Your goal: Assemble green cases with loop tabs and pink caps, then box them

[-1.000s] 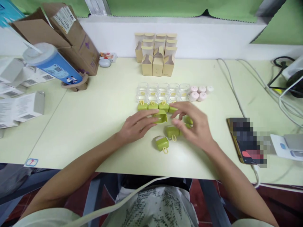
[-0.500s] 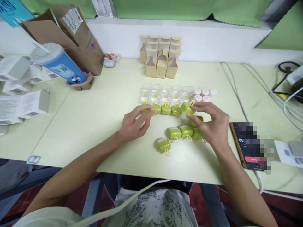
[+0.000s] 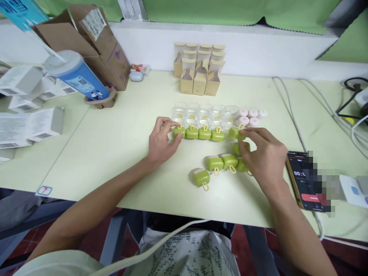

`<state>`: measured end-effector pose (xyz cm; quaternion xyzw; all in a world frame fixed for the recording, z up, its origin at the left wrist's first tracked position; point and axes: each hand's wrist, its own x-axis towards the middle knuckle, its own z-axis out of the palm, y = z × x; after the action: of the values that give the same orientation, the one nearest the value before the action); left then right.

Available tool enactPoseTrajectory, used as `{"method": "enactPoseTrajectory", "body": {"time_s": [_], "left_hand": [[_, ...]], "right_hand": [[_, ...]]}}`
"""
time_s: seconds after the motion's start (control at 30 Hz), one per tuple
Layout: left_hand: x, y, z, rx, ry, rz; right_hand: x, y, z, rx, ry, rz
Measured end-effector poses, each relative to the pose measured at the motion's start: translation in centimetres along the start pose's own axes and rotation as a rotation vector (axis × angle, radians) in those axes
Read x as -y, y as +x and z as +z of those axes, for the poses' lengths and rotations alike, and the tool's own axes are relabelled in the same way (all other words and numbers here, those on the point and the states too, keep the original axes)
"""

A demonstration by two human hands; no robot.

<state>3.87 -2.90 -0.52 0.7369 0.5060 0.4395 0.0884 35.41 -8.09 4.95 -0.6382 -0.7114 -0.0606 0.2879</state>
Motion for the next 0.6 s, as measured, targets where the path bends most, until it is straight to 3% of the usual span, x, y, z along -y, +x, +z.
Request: {"method": "enactPoseTrajectory", "body": {"time_s": [0.13, 0.33, 0.6], "left_hand": [[0.2, 0.0, 0.1, 0.005, 0.000, -0.008], [0.3, 0.0, 0.1, 0.015, -0.017, -0.016], [0.1, 0.0, 0.0, 0.019, -0.010, -0.032]], "right_hand": [[1.3, -0.1, 0.1, -0.029, -0.080, 0.067], [2.0, 0.0, 0.3, 0.032, -0.033, 0.160], [1.3, -0.5, 0.9, -0.005, -0.164, 0.073]]}}
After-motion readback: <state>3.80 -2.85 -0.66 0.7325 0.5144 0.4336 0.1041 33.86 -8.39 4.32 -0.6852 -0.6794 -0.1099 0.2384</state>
